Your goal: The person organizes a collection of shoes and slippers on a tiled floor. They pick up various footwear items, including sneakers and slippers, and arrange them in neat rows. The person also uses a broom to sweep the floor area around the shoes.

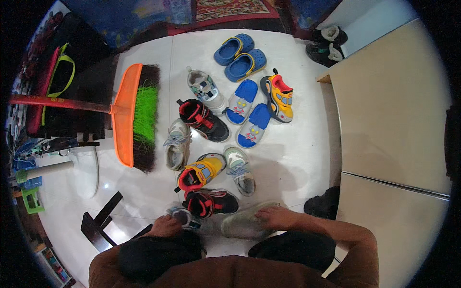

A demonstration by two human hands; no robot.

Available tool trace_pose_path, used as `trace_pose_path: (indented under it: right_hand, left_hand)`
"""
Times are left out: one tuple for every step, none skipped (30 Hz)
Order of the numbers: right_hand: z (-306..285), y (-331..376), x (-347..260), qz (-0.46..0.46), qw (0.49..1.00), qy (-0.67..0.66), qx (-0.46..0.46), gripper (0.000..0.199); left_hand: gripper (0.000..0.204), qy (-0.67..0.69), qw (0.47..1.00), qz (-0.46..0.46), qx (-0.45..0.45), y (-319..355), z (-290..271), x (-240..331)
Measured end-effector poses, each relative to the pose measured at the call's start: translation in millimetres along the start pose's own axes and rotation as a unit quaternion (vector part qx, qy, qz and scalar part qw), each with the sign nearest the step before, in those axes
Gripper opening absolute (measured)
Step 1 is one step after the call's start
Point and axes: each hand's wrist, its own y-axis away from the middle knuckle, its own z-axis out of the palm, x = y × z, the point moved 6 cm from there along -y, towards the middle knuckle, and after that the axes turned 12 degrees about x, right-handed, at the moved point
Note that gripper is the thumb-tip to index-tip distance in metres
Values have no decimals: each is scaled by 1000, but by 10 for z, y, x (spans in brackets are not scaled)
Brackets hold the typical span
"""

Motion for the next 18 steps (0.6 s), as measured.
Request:
trace_pose_path:
  right_hand:
    - [-85,103,71,48,998,-45,18,41]
    - [-195,201,145,120,989,-80,17,38]
    - [-326,311,214,192,975,-115,16,35]
    - [-418,435,279,262,953,-153,17,32]
    - [-466,595,361,344,913,-214,31,32]
    - [-678,753,256,296,935,-179,75,36]
    - [-579,942,313,330,919,-188,109,39]
    - [-697,1070,292,512,724,-422,188,35]
    - [-698,1114,307,499,756,-373,198,30]
    - [-741,1196,294,497,782,-316,204,25]
    - [-765,1278,253,490,781,-306,236,22]
    - [-779,1315,209,480,783,-299,259,20]
    - [-757,1401,196,411,838,-225,280,22]
    - [-807,1450,131,364,880,-87,293,26]
    - [-758,1556,165,415,827,-198,324,26]
    - [-700,1679,175,459,753,-301,364,26]
    - [-733,1701,83,376,820,-178,392,26]
    - [-693,1775,75,400,802,-194,398,29]
  left_hand:
    - [18,-13,999,-48,-15,52,9,-42]
    - [19,-25,994,-98,-32,90,4,-84]
    - [19,-38,991,-120,-47,92,-8,-124]
    - [19,-52,987,-140,-65,85,-41,-162]
    - [19,-64,981,-162,-85,101,-62,-187]
    - [19,-49,985,-159,-44,56,-135,-186]
    - [18,13,990,-119,77,-18,-232,-187]
    - [18,37,983,-164,72,29,-191,-248]
    - [17,59,974,-208,65,97,-175,-329]
    - [16,-25,992,-124,14,93,-106,-343]
    - [17,-34,990,-134,18,9,-140,-387]
    - [18,-36,996,-71,28,-21,-267,-305]
    - [19,-43,998,-6,56,-123,-418,-235]
    - [19,-20,998,-13,58,-91,-420,-290]
    - [19,-1,998,-24,58,-81,-419,-359]
    - [20,7,998,-19,54,-190,-451,-386]
    - [20,15,999,-16,40,-236,-505,-403]
    - [21,26,999,-14,28,-287,-521,-431]
